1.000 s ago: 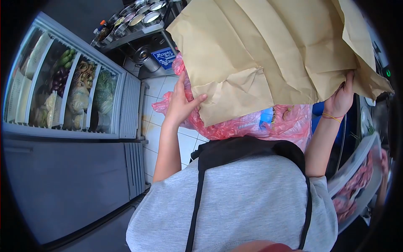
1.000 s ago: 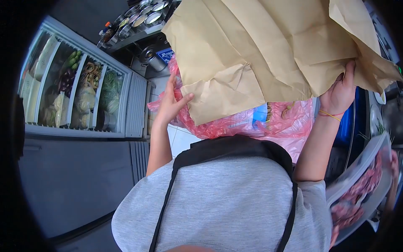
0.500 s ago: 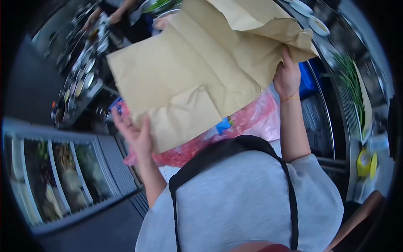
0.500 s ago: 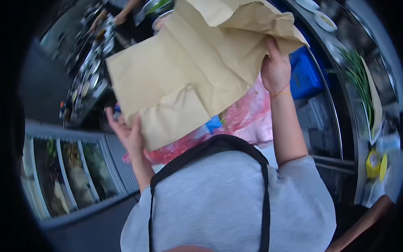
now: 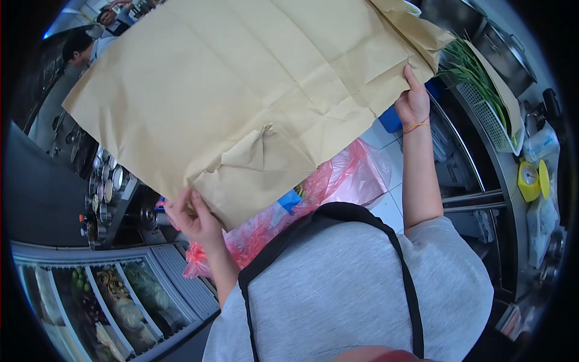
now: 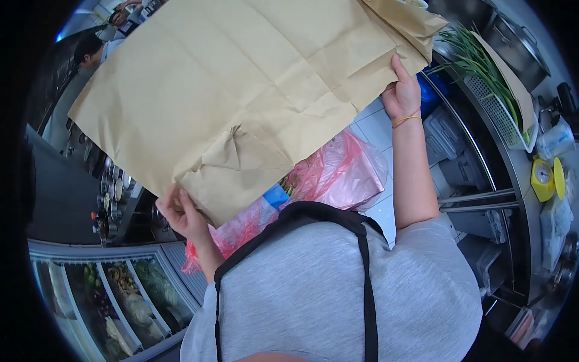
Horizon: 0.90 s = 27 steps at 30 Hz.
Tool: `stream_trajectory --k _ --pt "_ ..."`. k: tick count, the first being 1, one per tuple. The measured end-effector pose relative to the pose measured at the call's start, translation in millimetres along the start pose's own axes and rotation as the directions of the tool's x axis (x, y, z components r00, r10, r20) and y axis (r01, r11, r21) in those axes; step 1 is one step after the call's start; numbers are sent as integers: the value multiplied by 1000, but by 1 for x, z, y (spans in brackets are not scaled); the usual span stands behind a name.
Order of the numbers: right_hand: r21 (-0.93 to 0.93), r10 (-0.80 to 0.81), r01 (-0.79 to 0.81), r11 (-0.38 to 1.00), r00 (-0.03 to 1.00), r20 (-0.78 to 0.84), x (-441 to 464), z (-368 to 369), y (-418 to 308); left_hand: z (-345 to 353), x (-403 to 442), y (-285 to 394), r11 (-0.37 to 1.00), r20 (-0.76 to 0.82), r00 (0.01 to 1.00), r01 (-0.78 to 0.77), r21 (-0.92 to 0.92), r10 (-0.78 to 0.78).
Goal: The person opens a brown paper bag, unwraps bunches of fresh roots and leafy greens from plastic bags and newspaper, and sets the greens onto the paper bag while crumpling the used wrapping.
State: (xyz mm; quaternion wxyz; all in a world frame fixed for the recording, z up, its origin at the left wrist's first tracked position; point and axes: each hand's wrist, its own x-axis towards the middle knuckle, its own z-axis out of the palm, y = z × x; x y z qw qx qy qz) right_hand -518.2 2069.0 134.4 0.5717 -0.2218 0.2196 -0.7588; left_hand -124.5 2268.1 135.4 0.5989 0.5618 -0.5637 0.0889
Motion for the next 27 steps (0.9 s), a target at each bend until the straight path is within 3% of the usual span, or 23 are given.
stream_trajectory --k 4,6,10,12,14,16,18,20,21,22,23,24,26,27 --pt "-41 -123 124 991 992 20 2 4 -11 7 -7 11 1000 -29 1000 -6 4 6" --pt "-41 -132 133 990 991 27 -1 13 -11 -4 -5 8 995 -74 997 -5 102 13" --pt "-105 -75 85 991 993 96 -13 34 -4 -21 3 3 998 -239 970 49 28 -41" --pt "-193 -118 172 966 958 261 -14 43 2 -34 2 0 993 -293 952 103 51 -84" --pt "-207 -154 250 946 908 391 -21 66 6 -39 8 3 972 -279 931 224 -69 -234" --pt "-252 -77 247 936 839 539 -30 91 21 -40 12 6 966 -140 957 243 -86 -253" --pt "-272 -41 323 907 710 703 -51 123 42 -34 11 8 939 -45 953 284 -195 -298" --pt "-309 42 519 797 463 885 -76 146 66 -32 -2 0 911 -29 940 322 -258 -341" --pt "-264 62 620 739 328 942 -93 154 76 -34 -9 -3 831 34 879 461 -311 -475" --pt "-201 93 708 677 189 978 -111 159 84 -36 -14 -4 728 104 798 588 -354 -594" --pt "-206 186 695 689 105 977 -128 156 101 -37 -17 -2 648 138 785 585 -487 -604" --pt "-213 275 681 700 18 961 -143 149 119 -43 -25 -5 650 133 784 585 -485 -607" --pt "-268 508 712 649 -142 850 -170 136 141 -59 -46 -13 61 351 617 545 -836 -704" --pt "-267 506 709 653 -146 850 -180 124 149 -53 -36 18 3 368 546 562 -827 -752"
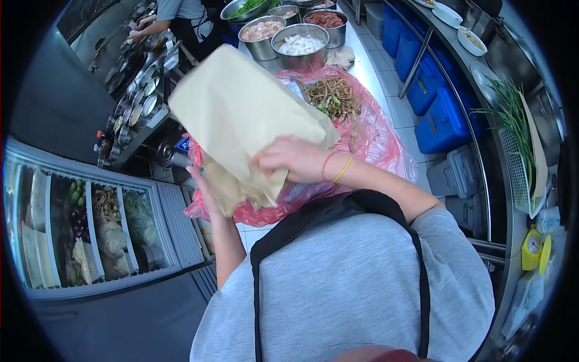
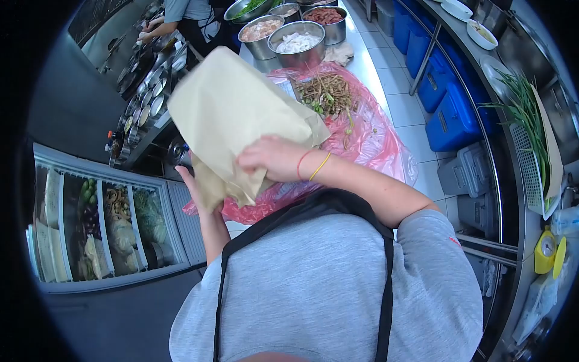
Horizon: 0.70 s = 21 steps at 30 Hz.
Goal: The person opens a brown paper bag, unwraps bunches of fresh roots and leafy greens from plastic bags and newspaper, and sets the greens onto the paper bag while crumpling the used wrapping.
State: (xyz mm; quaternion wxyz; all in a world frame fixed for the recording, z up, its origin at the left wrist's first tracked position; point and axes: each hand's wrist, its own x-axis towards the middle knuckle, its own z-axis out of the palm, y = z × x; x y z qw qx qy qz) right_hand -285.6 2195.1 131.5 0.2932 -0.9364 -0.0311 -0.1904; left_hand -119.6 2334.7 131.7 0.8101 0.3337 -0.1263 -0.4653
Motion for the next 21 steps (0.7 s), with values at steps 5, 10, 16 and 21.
stream_trajectory --k 5,10,16,21 --pt "117 -44 27 993 988 151 -16 15 -7 -64 8 3 694 -27 988 -86 715 151" --pt "392 206 -93 915 944 -259 -41 -23 24 -60 -9 62 649 -165 904 -147 747 394" --pt "441 718 -629 640 694 -53 -87 -20 92 -113 -21 98 666 -197 885 -156 730 423" --pt "232 518 -472 850 827 -216 -85 10 76 -135 -21 63 719 -276 914 -23 695 296"
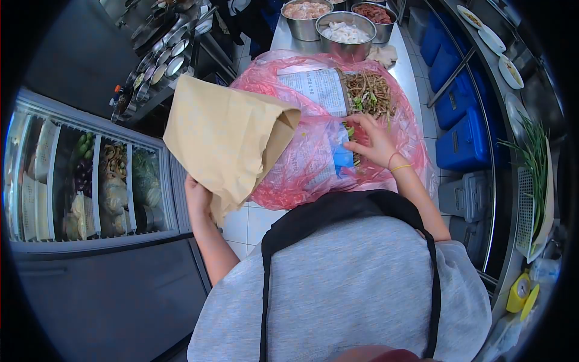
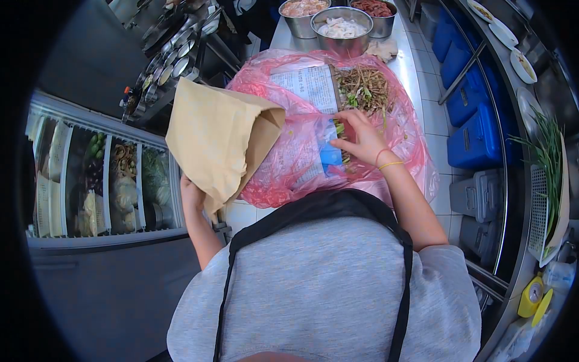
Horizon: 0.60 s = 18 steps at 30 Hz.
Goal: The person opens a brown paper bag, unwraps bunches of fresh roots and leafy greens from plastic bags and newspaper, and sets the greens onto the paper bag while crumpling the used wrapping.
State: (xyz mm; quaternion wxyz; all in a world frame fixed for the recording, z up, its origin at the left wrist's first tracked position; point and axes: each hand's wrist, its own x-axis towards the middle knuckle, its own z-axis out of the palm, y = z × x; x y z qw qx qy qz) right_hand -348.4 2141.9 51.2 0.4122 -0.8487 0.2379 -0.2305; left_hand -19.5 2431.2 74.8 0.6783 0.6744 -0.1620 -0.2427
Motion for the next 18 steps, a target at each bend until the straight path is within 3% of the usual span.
stream_trajectory --k 3,6,8,10,13,14,15,16,18 --pt "-104 -110 98 990 988 -113 7 6 -19 17 -7 -5 999 -16 1000 9 37 -8" --pt "-213 -134 141 967 990 46 16 12 -34 34 -3 4 1000 4 1000 -7 30 6" --pt "-482 -113 184 857 978 173 25 18 -41 52 -4 8 999 26 1000 -7 44 6" --pt "-466 -140 196 863 978 152 36 28 -43 73 -9 13 972 137 984 -85 -220 117" --pt "-403 -212 205 892 977 27 48 44 -60 97 -19 28 933 131 985 -58 -355 111" --pt "-290 -191 193 937 981 38 52 52 -60 100 -19 30 905 133 986 -35 -425 100" --pt "-173 -172 179 969 984 53 55 56 -61 96 -15 28 948 146 983 -56 -314 107" --pt "-171 -174 180 969 983 51 55 57 -62 96 -15 29 948 146 983 -59 -313 109" --pt "45 -188 187 981 982 21 52 55 -67 104 -20 35 824 244 970 121 -554 22"
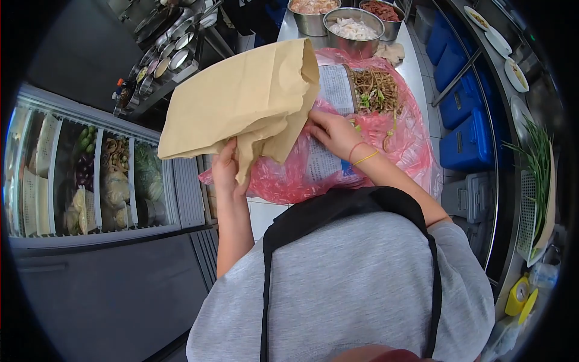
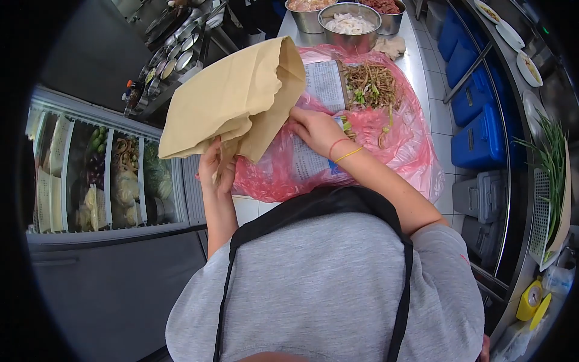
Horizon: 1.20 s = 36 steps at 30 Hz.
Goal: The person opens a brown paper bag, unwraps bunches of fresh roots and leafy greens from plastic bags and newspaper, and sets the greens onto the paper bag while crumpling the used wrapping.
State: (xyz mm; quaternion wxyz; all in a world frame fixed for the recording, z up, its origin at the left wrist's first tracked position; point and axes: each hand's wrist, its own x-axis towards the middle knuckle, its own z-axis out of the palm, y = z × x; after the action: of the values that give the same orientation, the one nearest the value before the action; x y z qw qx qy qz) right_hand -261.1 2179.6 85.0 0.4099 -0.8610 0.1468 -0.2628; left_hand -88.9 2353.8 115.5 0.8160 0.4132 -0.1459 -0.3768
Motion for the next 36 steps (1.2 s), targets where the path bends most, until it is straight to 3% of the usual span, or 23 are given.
stream_trajectory --k 1,2,3,4,6,7,9,12,14,15,17,18,19,20,22,23,25,26,28,30,32,33,36 --pt "-2 5 -5 1000 1000 -3 -1 2 4 8 -5 -4 1000 -9 1000 13 -18 -13" --pt "167 48 -23 986 987 -150 -2 7 12 12 -7 -10 1000 -7 1000 19 -20 -19" --pt "332 113 -12 943 952 -286 -2 13 22 13 -9 -16 990 65 989 137 -35 -135" --pt "333 115 -14 943 951 -286 -1 15 42 13 -10 -21 967 136 960 253 -39 -245" --pt "429 227 -151 891 965 -132 2 6 75 14 -15 -43 937 215 922 343 -71 -321" --pt "431 230 -151 889 964 -135 -1 -1 82 27 -19 -54 939 161 938 326 -107 -307" --pt "168 13 -30 985 994 106 0 -26 65 41 -20 -72 940 103 950 308 -144 -295" --pt "121 0 -20 992 986 164 5 -40 53 33 3 -88 942 143 954 285 -175 -262" --pt "113 12 -32 993 984 176 6 -52 40 -2 29 -92 892 482 857 351 -284 -183" --pt "172 155 -177 969 979 135 2 -60 36 26 20 -64 958 188 961 236 -161 -205" --pt "252 331 -343 905 939 90 -15 -78 37 37 16 -21 990 205 979 27 -140 2" --pt "268 364 -372 889 928 80 -29 -90 42 -8 27 -16 961 348 930 -19 -277 119" --pt "213 329 -342 915 939 99 -46 -103 44 -7 20 3 963 130 982 -102 -251 138" --pt "159 294 -310 937 949 119 -65 -113 46 -32 30 20 869 88 993 -28 -494 82" --pt "-45 101 -94 995 978 183 -102 -120 45 -55 25 42 851 -44 985 -166 -498 167" --pt "-42 101 -95 995 978 183 -118 -116 48 -60 20 50 856 -2 975 -195 -478 221" --pt "-469 55 35 883 983 177 -143 -101 58 -60 12 57 861 42 963 -220 -459 268" --pt "-469 59 31 883 983 176 -145 -98 54 -58 9 59 853 74 965 -186 -487 252" --pt "-45 405 -409 912 912 -65 -137 -88 43 -56 6 60 840 97 965 -162 -518 246" --pt "-66 300 -311 948 945 -132 -112 -74 25 -53 7 61 859 44 961 -225 -459 274" --pt "-68 24 -25 997 999 -28 -88 -56 17 -49 8 62 859 23 963 -230 -457 270" --pt "-67 18 -20 998 1000 -25 -79 -50 9 -49 7 64 857 -3 965 -236 -457 264" --pt "-51 136 -128 990 966 221 -56 -37 -9 -54 -2 79 830 -20 941 -308 -465 338"
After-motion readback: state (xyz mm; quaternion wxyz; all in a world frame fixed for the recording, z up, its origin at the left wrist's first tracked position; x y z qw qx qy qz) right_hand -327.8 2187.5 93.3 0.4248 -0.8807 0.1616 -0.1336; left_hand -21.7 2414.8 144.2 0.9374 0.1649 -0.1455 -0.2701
